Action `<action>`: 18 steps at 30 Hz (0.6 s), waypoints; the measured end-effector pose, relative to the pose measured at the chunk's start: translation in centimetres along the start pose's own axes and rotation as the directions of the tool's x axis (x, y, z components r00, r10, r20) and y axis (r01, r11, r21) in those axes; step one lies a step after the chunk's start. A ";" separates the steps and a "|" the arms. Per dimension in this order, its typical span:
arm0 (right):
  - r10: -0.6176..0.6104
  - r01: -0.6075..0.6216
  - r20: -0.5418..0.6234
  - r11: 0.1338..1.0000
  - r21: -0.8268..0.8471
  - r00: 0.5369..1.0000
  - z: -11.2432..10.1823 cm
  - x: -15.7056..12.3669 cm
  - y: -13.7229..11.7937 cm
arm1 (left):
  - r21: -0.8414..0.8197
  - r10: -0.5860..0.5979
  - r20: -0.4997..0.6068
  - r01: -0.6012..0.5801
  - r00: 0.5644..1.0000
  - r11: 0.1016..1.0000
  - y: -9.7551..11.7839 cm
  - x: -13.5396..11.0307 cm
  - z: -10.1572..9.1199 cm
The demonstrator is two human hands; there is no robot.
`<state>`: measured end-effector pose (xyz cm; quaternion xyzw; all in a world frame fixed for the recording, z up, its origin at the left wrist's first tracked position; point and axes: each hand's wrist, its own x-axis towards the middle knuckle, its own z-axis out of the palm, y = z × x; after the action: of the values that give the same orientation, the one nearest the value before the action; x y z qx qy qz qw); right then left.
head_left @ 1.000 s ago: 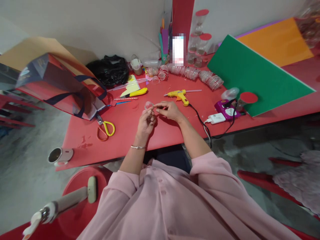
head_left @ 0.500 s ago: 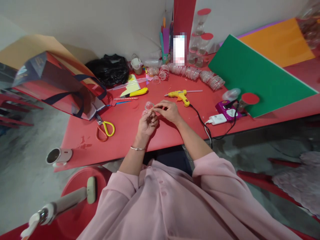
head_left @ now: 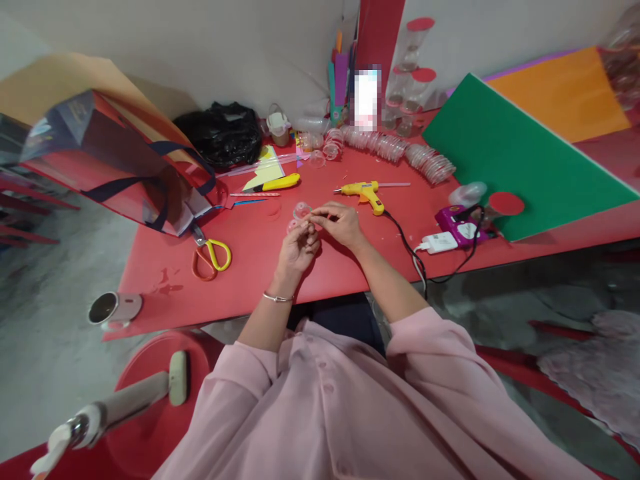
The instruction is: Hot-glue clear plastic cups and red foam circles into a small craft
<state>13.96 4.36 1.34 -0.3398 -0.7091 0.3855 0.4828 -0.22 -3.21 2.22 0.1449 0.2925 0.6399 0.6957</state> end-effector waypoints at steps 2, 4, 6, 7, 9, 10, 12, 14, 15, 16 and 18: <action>0.005 -0.005 -0.002 1.000 -0.004 1.000 0.0 0.0 0.1 | 0.003 0.002 0.003 -0.002 1.000 1.000 0.0 0.0 -0.1; 0.011 -0.011 -0.002 1.000 -0.007 1.000 0.1 0.0 0.1 | 0.013 0.005 0.006 -0.005 1.000 1.000 -0.1 0.0 0.0; 0.020 -0.020 -0.006 1.000 -0.009 1.000 0.2 0.0 0.0 | 0.019 0.010 0.015 -0.010 1.000 1.000 -0.1 -0.1 0.0; 0.022 -0.022 -0.006 1.000 -0.009 1.000 0.2 0.0 0.0 | 0.019 0.011 0.021 -0.012 1.000 1.000 -0.1 -0.1 0.0; 0.019 -0.019 -0.007 1.000 -0.001 1.000 0.3 0.0 -0.2 | 0.019 0.015 0.029 -0.015 0.999 1.000 -0.1 -0.1 0.1; 0.017 -0.017 -0.006 1.000 0.005 1.000 0.3 0.0 -0.3 | 0.021 0.017 0.029 -0.017 0.999 1.000 -0.1 -0.1 0.1; 0.023 -0.023 -0.004 1.000 0.008 1.000 0.3 -0.1 -0.4 | 0.033 0.020 0.014 -0.020 1.000 0.999 0.0 -0.2 0.3; 0.037 -0.037 -0.003 0.999 -0.001 0.999 0.3 -0.1 -0.5 | 0.049 0.023 -0.011 -0.022 1.000 0.999 0.0 -0.3 0.5; 0.040 -0.040 -0.005 0.999 -0.008 0.999 0.3 -0.1 -0.5 | 0.056 0.022 -0.021 -0.021 1.000 0.998 0.0 -0.3 0.7; 0.039 -0.039 -0.009 0.999 -0.015 0.999 0.2 -0.1 -0.5 | 0.058 0.022 -0.027 -0.021 0.999 0.998 0.0 -0.4 0.8; 0.029 -0.030 -0.025 0.999 -0.027 0.999 0.2 -0.1 -0.3 | 0.053 0.019 -0.028 -0.018 0.999 0.998 0.0 -0.4 0.9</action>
<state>13.81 4.10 1.52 -0.3616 -0.7033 0.3785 0.4810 0.33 -3.43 2.99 0.1569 0.3177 0.6403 0.6815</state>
